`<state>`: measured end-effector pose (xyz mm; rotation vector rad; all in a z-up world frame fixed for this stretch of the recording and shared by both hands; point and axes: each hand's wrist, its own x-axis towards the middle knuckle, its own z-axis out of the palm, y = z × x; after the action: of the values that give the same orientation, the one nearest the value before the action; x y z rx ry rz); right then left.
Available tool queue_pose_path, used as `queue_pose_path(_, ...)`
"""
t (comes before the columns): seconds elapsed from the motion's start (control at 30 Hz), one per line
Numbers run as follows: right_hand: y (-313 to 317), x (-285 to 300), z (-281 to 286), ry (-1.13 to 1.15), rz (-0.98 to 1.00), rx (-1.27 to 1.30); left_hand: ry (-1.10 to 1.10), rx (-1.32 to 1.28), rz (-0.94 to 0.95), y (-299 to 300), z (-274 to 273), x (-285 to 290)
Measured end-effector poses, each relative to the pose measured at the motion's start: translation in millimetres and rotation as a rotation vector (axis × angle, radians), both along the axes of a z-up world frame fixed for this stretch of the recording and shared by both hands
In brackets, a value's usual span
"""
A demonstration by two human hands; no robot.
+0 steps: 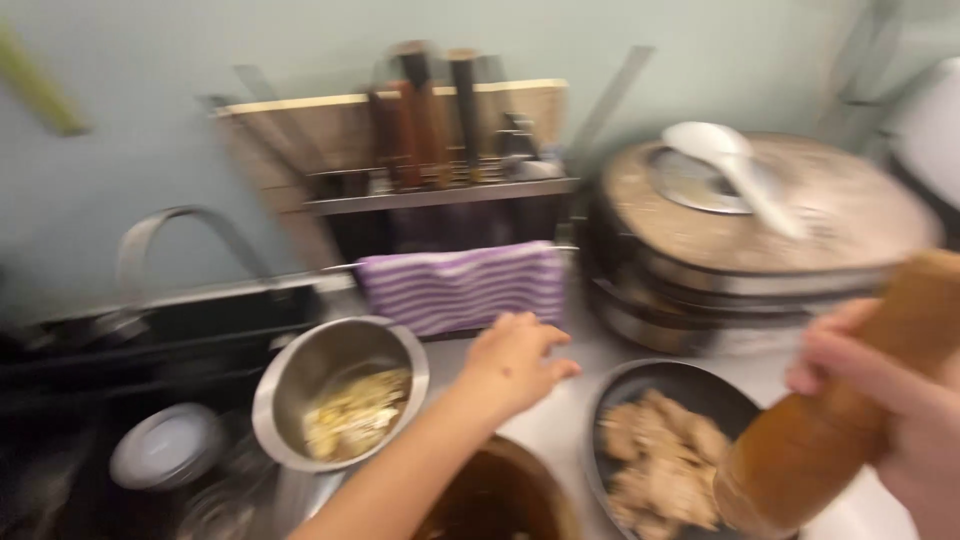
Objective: Shredding cooked meat by pounding it with a pestle in a wooden mortar.
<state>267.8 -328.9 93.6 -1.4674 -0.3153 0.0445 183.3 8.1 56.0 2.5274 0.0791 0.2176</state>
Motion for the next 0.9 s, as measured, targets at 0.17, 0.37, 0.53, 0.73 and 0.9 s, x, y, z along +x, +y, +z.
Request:
queue_pose_path(0.17,85.7,13.9,-38.8,0.081,0.712,0.845,0.019,0.065,0.317,118.2,27.2,-91.8)
queue_pose_path(0.37,179.7,-68.5,-60.1,0.005,0.544,0.322,0.228,0.188,0.366,179.4,-21.6,-142.4)
queue_pose_path(0.53,201.4,-71.9,-102.2,0.059,0.603,0.202,0.471,0.221,0.244,171.6,-55.0,-132.2)
queue_pose_path(0.73,201.1,-68.0,-110.1,0.051,0.360,0.179,0.641,0.234,0.152,174.0,-73.8,-111.5)
queue_pose_path(0.9,196.5,-62.2,-111.8,0.117,0.396,0.238,0.477,0.223,0.233,188.8,-65.8,-117.2)
